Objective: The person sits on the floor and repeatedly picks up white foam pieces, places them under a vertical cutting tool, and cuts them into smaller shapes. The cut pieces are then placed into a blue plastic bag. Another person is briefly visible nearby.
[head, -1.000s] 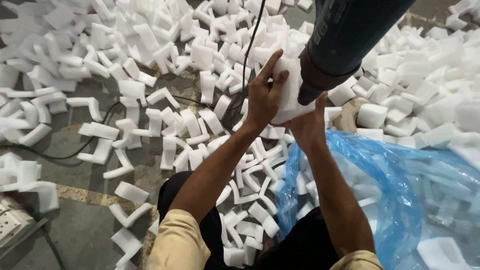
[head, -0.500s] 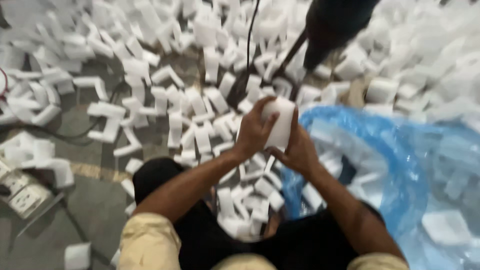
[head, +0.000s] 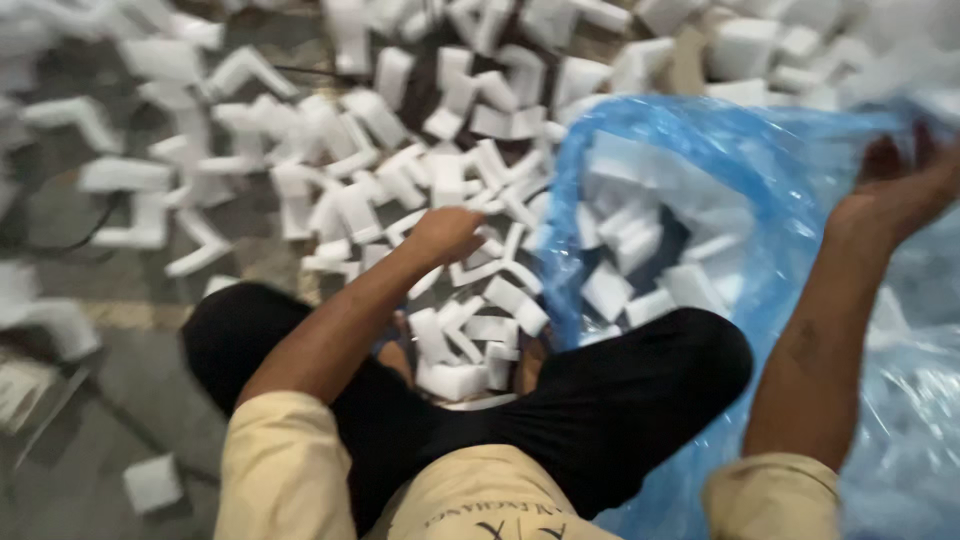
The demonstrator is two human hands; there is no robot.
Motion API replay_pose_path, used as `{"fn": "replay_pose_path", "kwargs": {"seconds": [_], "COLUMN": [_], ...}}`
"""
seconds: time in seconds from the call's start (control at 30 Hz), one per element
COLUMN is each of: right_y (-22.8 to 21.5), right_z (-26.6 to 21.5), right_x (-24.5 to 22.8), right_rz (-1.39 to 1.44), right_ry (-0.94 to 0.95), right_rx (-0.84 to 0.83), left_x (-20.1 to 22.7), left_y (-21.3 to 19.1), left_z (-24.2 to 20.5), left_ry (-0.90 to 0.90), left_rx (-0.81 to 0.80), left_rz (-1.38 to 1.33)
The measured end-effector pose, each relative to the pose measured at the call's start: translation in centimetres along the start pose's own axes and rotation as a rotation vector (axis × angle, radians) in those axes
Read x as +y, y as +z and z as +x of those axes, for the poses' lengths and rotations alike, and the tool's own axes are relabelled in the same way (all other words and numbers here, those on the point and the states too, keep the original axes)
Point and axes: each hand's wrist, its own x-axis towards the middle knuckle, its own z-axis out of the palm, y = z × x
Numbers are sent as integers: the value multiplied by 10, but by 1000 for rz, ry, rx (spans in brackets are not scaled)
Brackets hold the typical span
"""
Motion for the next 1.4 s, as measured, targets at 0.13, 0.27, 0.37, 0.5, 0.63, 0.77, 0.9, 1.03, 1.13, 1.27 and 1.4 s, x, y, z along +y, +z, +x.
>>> {"fn": "replay_pose_path", "kwargs": {"seconds": [0.13,0.27,0.37,0.5,0.63,0.77,0.9,1.03,1.13,1.27,1.4], "right_y": [-86,-85,-56,-44,-58,-28,76,192,248,289,282], "right_z": [-23,-106,-142,-168,-159,-132,-136,-163,-170,-179,-228], "right_x": [54,196,264,278,241,138,-8,-47,-9,61,90], "right_rz": [-131,-1153,-1414,-1435,-1236,-1309,-939,-858,-541,-170,-225], "right_ry": [14,-33,-274,276,213,-602,-443,-579,-351,-450,-265], "right_rx": [317,-368,-491,-306,-195,-105,-226,-537,-601,-547,-555], "left_x": [-18,-25,-23,-2,44,93,122,129,130,129,120], "left_y": [84,170,190,158,68,-29,-90,-110,-115,-117,-115], "left_z": [19,17,9,1,7,-8,-28,-48,-60,-78,-84], "left_ry": [59,63,38,31,74,57,288,432,425,286,283], "left_rx": [-272,-350,-257,-314,-354,-263,191,379,528,661,781], "left_rz": [133,396,426,321,40,-502,-876,-1295,-1344,-1321,-1218]}}
